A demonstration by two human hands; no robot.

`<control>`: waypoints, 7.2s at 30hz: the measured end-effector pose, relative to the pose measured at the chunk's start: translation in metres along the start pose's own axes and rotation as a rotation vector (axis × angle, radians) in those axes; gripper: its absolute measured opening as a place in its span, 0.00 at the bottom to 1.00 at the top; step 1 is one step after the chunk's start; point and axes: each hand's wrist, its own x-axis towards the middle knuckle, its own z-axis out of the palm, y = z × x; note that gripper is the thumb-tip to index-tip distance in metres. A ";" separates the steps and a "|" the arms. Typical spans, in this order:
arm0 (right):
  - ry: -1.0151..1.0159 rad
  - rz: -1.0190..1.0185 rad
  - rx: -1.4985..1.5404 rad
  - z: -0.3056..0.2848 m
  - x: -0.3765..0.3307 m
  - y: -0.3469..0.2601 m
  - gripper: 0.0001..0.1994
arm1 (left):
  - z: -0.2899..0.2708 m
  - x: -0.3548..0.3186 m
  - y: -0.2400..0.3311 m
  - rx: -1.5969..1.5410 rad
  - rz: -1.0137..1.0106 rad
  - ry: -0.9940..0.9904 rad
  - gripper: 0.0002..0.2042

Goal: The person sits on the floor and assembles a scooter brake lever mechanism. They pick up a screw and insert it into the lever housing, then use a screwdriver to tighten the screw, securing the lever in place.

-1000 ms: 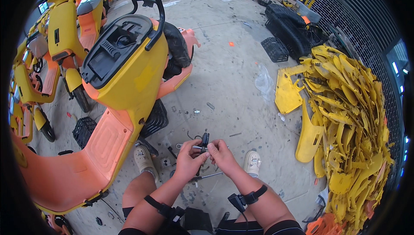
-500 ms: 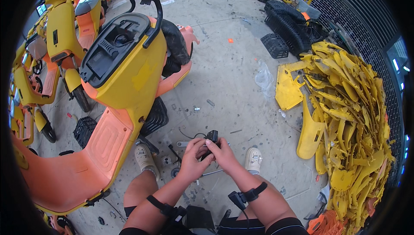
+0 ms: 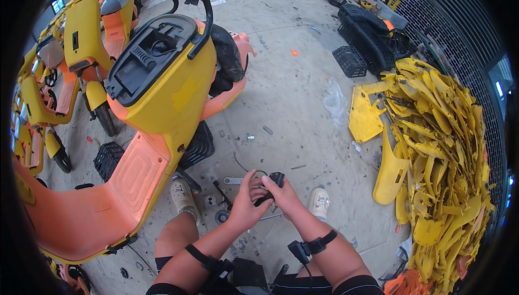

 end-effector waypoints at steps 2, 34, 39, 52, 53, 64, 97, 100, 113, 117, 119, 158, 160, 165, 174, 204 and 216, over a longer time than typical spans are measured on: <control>-0.010 -0.014 0.047 -0.002 0.005 0.008 0.22 | 0.001 -0.001 0.000 -0.028 0.010 0.000 0.40; -0.308 0.236 0.410 -0.005 -0.001 0.006 0.14 | -0.018 0.011 -0.011 0.056 -0.233 0.042 0.23; -0.355 0.234 0.497 -0.006 0.000 0.007 0.13 | -0.013 0.010 0.006 0.033 -0.189 0.082 0.22; -0.404 0.214 0.513 -0.007 -0.003 0.003 0.13 | -0.021 0.006 -0.005 0.348 0.115 0.044 0.18; -0.408 0.220 0.510 -0.006 -0.003 0.001 0.13 | -0.022 0.006 -0.007 0.391 0.158 0.055 0.18; -0.245 0.200 0.346 0.007 -0.011 -0.013 0.15 | -0.022 0.007 0.018 0.417 0.102 0.089 0.17; -0.227 0.370 0.558 -0.001 -0.007 -0.007 0.18 | -0.031 0.012 -0.019 0.119 -0.138 -0.003 0.12; -0.250 0.371 0.582 -0.003 -0.006 -0.009 0.20 | -0.029 0.013 -0.015 0.109 -0.145 -0.018 0.11; -0.193 0.380 0.598 -0.002 -0.004 -0.020 0.19 | -0.024 0.014 -0.008 -0.008 -0.159 0.097 0.12; -0.240 0.376 0.577 -0.006 0.001 -0.019 0.20 | -0.023 0.019 0.007 0.316 -0.121 0.063 0.10; -0.240 0.394 0.551 -0.006 0.004 -0.019 0.20 | -0.026 0.020 0.010 0.492 -0.049 0.019 0.09; -0.173 0.485 0.283 0.014 -0.001 -0.026 0.21 | -0.034 0.010 -0.001 0.591 -0.082 -0.052 0.11; -0.177 0.513 0.332 0.014 -0.004 -0.022 0.21 | -0.031 0.006 0.003 0.615 -0.091 -0.021 0.12; -0.233 0.544 0.465 0.015 -0.009 -0.010 0.22 | -0.031 -0.002 -0.004 0.695 -0.045 0.004 0.08; -0.232 0.501 0.546 0.013 -0.023 -0.009 0.21 | -0.033 -0.003 -0.003 0.834 0.176 -0.067 0.07; -0.145 0.558 0.479 0.003 -0.014 -0.002 0.18 | -0.034 0.001 -0.011 0.481 -0.076 -0.199 0.07; -0.198 0.585 0.595 0.009 -0.018 -0.009 0.16 | -0.026 -0.007 -0.010 0.918 0.187 0.029 0.06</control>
